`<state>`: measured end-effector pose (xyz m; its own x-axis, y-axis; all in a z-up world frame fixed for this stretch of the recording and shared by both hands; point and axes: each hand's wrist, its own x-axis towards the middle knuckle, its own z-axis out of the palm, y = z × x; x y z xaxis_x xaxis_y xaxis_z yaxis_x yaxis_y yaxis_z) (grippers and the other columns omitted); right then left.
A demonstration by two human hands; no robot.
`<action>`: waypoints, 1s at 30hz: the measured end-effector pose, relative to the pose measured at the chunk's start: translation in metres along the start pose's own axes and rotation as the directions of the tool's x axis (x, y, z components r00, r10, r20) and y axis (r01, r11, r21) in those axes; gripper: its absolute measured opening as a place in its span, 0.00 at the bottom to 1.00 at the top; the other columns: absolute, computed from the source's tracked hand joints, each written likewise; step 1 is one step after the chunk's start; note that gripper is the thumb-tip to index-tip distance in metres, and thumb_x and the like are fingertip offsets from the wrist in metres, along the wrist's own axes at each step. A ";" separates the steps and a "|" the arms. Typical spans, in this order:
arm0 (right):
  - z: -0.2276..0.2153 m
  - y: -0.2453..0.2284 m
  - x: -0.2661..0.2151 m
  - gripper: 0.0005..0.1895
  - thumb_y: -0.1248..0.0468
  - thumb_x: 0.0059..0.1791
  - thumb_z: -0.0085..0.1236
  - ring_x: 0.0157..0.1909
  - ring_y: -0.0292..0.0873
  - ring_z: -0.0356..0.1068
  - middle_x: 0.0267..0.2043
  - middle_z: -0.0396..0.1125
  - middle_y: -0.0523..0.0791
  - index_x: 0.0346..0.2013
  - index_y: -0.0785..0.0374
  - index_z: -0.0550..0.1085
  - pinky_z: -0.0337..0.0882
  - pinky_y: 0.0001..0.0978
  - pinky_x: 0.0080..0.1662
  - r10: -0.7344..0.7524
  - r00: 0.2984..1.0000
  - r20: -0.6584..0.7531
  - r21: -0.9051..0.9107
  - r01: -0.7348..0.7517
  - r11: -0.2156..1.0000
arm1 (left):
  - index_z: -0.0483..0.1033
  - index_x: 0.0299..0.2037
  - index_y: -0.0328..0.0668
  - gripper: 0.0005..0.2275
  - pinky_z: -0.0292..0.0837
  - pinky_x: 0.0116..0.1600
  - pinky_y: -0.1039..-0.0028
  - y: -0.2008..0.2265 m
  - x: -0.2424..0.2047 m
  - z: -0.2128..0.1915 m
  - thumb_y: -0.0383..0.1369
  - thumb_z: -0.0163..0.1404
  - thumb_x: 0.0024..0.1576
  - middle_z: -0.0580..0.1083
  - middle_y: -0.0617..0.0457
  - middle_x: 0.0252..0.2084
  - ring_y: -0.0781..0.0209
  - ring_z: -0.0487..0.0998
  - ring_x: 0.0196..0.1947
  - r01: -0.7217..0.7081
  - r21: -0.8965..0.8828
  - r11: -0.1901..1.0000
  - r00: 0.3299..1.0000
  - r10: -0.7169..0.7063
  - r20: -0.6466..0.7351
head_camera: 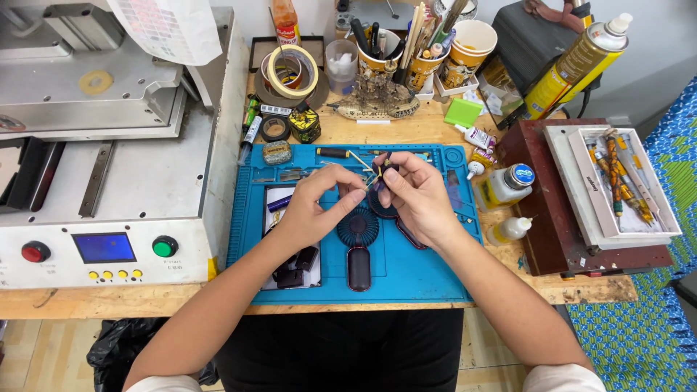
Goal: The person assembles a small portable fan by attaching the fan head to a handle and then connecting wires to a battery pack. They manipulate the components by hand on a blue cutting mat, securing the connections with tape.
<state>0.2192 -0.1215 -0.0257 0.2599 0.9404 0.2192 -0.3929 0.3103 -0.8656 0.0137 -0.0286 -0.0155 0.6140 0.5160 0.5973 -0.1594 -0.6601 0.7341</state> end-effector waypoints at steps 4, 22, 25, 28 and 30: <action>0.002 0.001 -0.003 0.18 0.68 0.60 0.63 0.30 0.40 0.78 0.43 0.75 0.56 0.62 0.77 0.76 0.83 0.28 0.34 0.045 0.996 0.073 0.109 -0.053 0.993 | 0.85 0.51 0.43 0.04 0.74 0.45 0.70 -0.009 0.002 -0.005 0.31 0.62 0.70 0.86 0.49 0.37 0.66 0.79 0.34 0.293 -0.275 0.916 0.954 -0.261 0.147; -0.016 0.020 0.003 0.17 0.73 0.58 0.66 0.31 0.45 0.84 0.35 0.78 0.55 0.60 0.79 0.78 0.85 0.33 0.36 0.177 0.978 0.111 -0.410 -0.117 0.905 | 0.76 0.57 0.54 0.04 0.86 0.44 0.56 0.003 -0.004 -0.007 0.34 0.50 0.76 0.87 0.51 0.39 0.44 0.90 0.39 0.205 0.389 0.898 0.944 -0.286 0.162; -0.021 0.033 0.010 0.16 0.71 0.60 0.64 0.32 0.45 0.83 0.35 0.76 0.53 0.60 0.79 0.77 0.86 0.33 0.37 0.116 0.993 0.019 -0.291 -0.106 0.951 | 0.78 0.56 0.52 0.04 0.88 0.48 0.53 0.007 -0.002 -0.001 0.33 0.52 0.75 0.87 0.48 0.42 0.41 0.90 0.44 0.186 0.366 0.912 0.965 -0.240 0.107; -0.015 0.025 0.009 0.13 0.71 0.61 0.62 0.33 0.45 0.83 0.38 0.75 0.53 0.59 0.76 0.77 0.86 0.32 0.38 0.077 0.997 -0.018 -0.174 -0.079 0.982 | 0.81 0.55 0.53 0.04 0.84 0.36 0.67 -0.003 -0.003 0.000 0.33 0.55 0.74 0.85 0.51 0.46 0.55 0.87 0.28 0.177 0.269 0.947 0.977 -0.202 0.068; -0.014 0.021 0.008 0.14 0.69 0.62 0.62 0.33 0.43 0.82 0.40 0.75 0.51 0.60 0.75 0.77 0.85 0.30 0.38 0.089 0.996 -0.021 -0.113 -0.090 0.989 | 0.83 0.55 0.51 0.05 0.82 0.33 0.70 0.009 0.003 -0.006 0.31 0.55 0.74 0.85 0.50 0.46 0.58 0.85 0.25 0.248 0.112 0.962 0.964 -0.257 0.068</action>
<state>0.2256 -0.1098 -0.0483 0.2421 0.9612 0.1323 -0.3126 0.2063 -0.9272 0.0097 -0.0298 -0.0058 0.6852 0.6300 0.3655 0.0857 -0.5681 0.8185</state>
